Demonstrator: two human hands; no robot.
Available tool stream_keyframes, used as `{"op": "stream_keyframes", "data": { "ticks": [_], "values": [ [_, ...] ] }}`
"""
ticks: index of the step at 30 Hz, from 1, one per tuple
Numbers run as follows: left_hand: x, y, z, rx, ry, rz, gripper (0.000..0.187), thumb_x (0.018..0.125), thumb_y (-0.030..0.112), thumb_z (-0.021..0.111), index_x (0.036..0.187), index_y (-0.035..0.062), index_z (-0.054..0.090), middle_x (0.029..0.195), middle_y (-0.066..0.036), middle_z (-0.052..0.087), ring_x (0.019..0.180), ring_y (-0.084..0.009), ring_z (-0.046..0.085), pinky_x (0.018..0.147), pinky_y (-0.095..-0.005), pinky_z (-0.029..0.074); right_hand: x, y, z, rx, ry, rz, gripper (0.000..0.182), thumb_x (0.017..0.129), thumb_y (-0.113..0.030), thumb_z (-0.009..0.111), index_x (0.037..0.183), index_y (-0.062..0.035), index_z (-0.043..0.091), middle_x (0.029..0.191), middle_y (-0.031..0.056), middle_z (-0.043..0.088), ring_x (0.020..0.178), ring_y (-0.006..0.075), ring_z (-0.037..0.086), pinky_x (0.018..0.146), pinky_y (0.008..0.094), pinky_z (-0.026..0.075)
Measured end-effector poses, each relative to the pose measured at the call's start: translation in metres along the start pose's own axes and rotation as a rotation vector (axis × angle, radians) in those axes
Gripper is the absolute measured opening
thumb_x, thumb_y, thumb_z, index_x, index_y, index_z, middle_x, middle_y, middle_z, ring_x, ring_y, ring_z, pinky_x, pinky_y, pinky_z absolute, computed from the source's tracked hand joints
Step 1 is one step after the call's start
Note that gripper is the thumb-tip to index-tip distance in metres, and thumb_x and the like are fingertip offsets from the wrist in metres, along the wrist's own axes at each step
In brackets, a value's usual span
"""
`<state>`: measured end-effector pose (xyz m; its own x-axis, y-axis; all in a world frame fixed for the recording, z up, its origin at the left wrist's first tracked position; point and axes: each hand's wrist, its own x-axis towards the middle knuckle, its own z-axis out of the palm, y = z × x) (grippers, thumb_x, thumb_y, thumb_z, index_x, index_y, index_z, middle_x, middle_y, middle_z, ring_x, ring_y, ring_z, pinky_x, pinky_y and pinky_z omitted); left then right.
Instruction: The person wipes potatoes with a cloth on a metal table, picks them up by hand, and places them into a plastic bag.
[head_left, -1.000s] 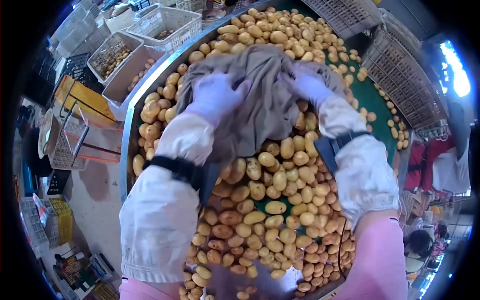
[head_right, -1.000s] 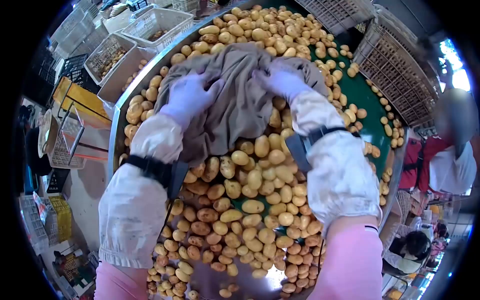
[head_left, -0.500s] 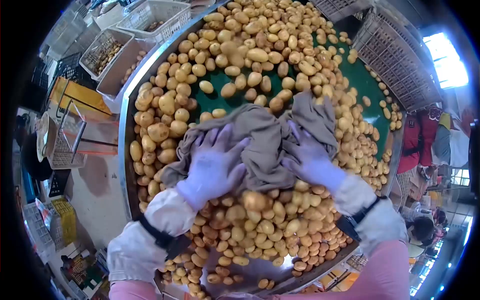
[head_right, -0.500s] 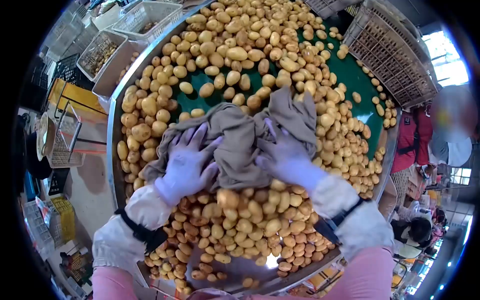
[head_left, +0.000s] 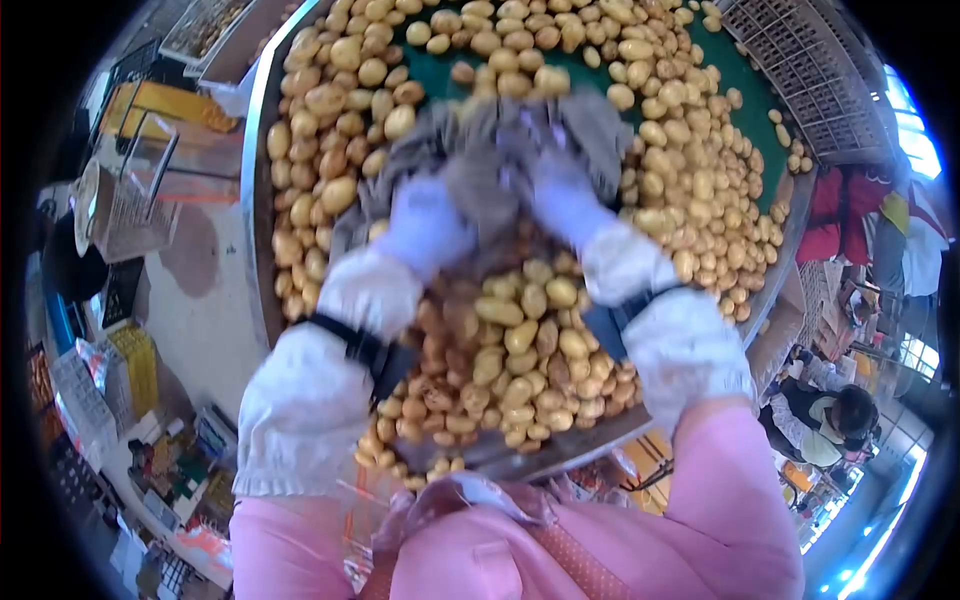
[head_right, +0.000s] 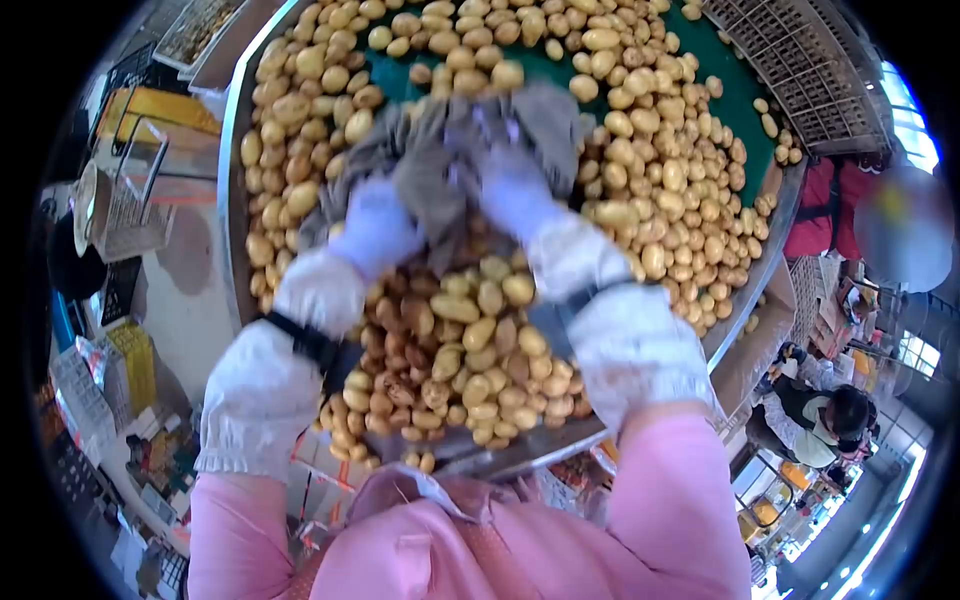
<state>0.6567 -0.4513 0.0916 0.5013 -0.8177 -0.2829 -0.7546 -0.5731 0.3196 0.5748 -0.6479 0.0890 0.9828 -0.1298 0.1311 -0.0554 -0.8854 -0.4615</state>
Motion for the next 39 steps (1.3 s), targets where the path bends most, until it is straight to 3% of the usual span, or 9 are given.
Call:
{"op": "stream_keyframes", "data": {
  "ticks": [11, 15, 21, 24, 26, 29, 31, 32, 39],
  "values": [
    [-0.140, 0.035, 0.080, -0.261, 0.328, 0.106, 0.049, 0.079, 0.022, 0.068, 0.128, 0.0248, 0.070, 0.149, -0.029, 0.046, 0.124, -0.0502, 0.052, 0.105, -0.0594, 0.041, -0.170, -0.045, 0.004, 0.003, -0.460, 0.211, 0.052, 0.091, -0.021, 0.059, 0.143, -0.0227, 0.054, 0.102, 0.0213, 0.066, 0.083, 0.0405, 0.067, 0.073, 0.0484, 0.056],
    [-0.091, 0.041, 0.029, -0.379, 0.447, 0.000, 0.047, 0.083, 0.015, 0.065, 0.130, 0.0171, 0.066, 0.131, -0.027, 0.059, 0.113, -0.0425, 0.061, 0.095, -0.0479, 0.050, -0.130, -0.017, -0.005, -0.026, 0.205, -0.011, 0.032, 0.091, -0.018, 0.059, 0.121, -0.0108, 0.066, 0.106, 0.0203, 0.068, 0.093, 0.0377, 0.066, 0.078, 0.0471, 0.056],
    [-0.264, 0.078, 0.067, -0.230, 0.088, 0.386, 0.037, 0.078, 0.021, 0.067, 0.114, 0.0175, 0.074, 0.108, -0.013, 0.066, 0.116, -0.0383, 0.061, 0.101, -0.0502, 0.048, -0.294, -0.123, -0.065, -0.322, -0.430, 0.044, 0.026, 0.088, -0.021, 0.063, 0.110, -0.0079, 0.070, 0.137, 0.0223, 0.056, 0.107, 0.0402, 0.064, 0.084, 0.0497, 0.055],
    [-0.256, 0.067, 0.140, -0.067, 0.068, 0.318, 0.033, 0.080, 0.027, 0.067, 0.111, 0.0193, 0.075, 0.116, -0.015, 0.065, 0.118, -0.0392, 0.057, 0.094, -0.0501, 0.050, -0.277, -0.102, -0.005, -0.349, -0.089, 0.016, 0.022, 0.087, -0.021, 0.064, 0.104, -0.0096, 0.071, 0.138, 0.0219, 0.055, 0.112, 0.0382, 0.062, 0.084, 0.0475, 0.055],
    [-0.230, 0.069, 0.131, 0.085, 0.065, 0.181, 0.033, 0.079, 0.028, 0.068, 0.110, 0.0183, 0.074, 0.115, -0.016, 0.066, 0.109, -0.0397, 0.060, 0.088, -0.0492, 0.052, -0.243, -0.063, 0.016, -0.146, -0.718, 0.428, 0.027, 0.086, -0.025, 0.067, 0.108, -0.0095, 0.070, 0.135, 0.0215, 0.058, 0.109, 0.0365, 0.063, 0.088, 0.0467, 0.055],
    [-0.172, 0.070, 0.043, -0.115, -0.223, 0.045, 0.046, 0.080, 0.026, 0.071, 0.123, 0.0091, 0.070, 0.122, -0.022, 0.065, 0.116, -0.0413, 0.061, 0.094, -0.0488, 0.050, -0.195, -0.075, -0.027, -0.387, 0.144, -0.069, 0.042, 0.081, -0.023, 0.074, 0.120, -0.0106, 0.066, 0.096, 0.0177, 0.069, 0.077, 0.0356, 0.067, 0.075, 0.0421, 0.058],
    [-0.180, 0.061, 0.051, -0.783, 0.373, -0.067, 0.050, 0.076, 0.020, 0.073, 0.124, 0.0056, 0.068, 0.116, -0.024, 0.067, 0.101, -0.0417, 0.066, 0.089, -0.0481, 0.052, -0.203, -0.081, -0.054, 0.305, 0.210, 0.395, 0.051, 0.081, -0.023, 0.076, 0.130, -0.0154, 0.064, 0.110, 0.0172, 0.069, 0.096, 0.0361, 0.067, 0.085, 0.0464, 0.056],
    [-0.205, 0.051, 0.063, -0.298, 0.542, 0.198, 0.049, 0.075, 0.016, 0.072, 0.123, 0.0069, 0.068, 0.109, -0.021, 0.069, 0.093, -0.0416, 0.067, 0.087, -0.0480, 0.053, -0.230, -0.084, -0.062, 0.141, 0.117, 0.345, 0.044, 0.084, -0.022, 0.071, 0.127, -0.0118, 0.064, 0.109, 0.0183, 0.068, 0.096, 0.0361, 0.067, 0.084, 0.0445, 0.056],
    [-0.330, 0.069, 0.129, -0.196, 0.075, 0.519, 0.035, 0.084, 0.025, 0.065, 0.118, 0.0206, 0.070, 0.118, -0.014, 0.064, 0.111, -0.0357, 0.061, 0.099, -0.0481, 0.047, -0.341, -0.154, -0.008, -0.129, -0.628, 0.119, 0.053, 0.086, -0.031, 0.069, 0.138, -0.0241, 0.059, 0.157, 0.0111, 0.042, 0.126, 0.0343, 0.058, 0.106, 0.0455, 0.047]
  ]
}}
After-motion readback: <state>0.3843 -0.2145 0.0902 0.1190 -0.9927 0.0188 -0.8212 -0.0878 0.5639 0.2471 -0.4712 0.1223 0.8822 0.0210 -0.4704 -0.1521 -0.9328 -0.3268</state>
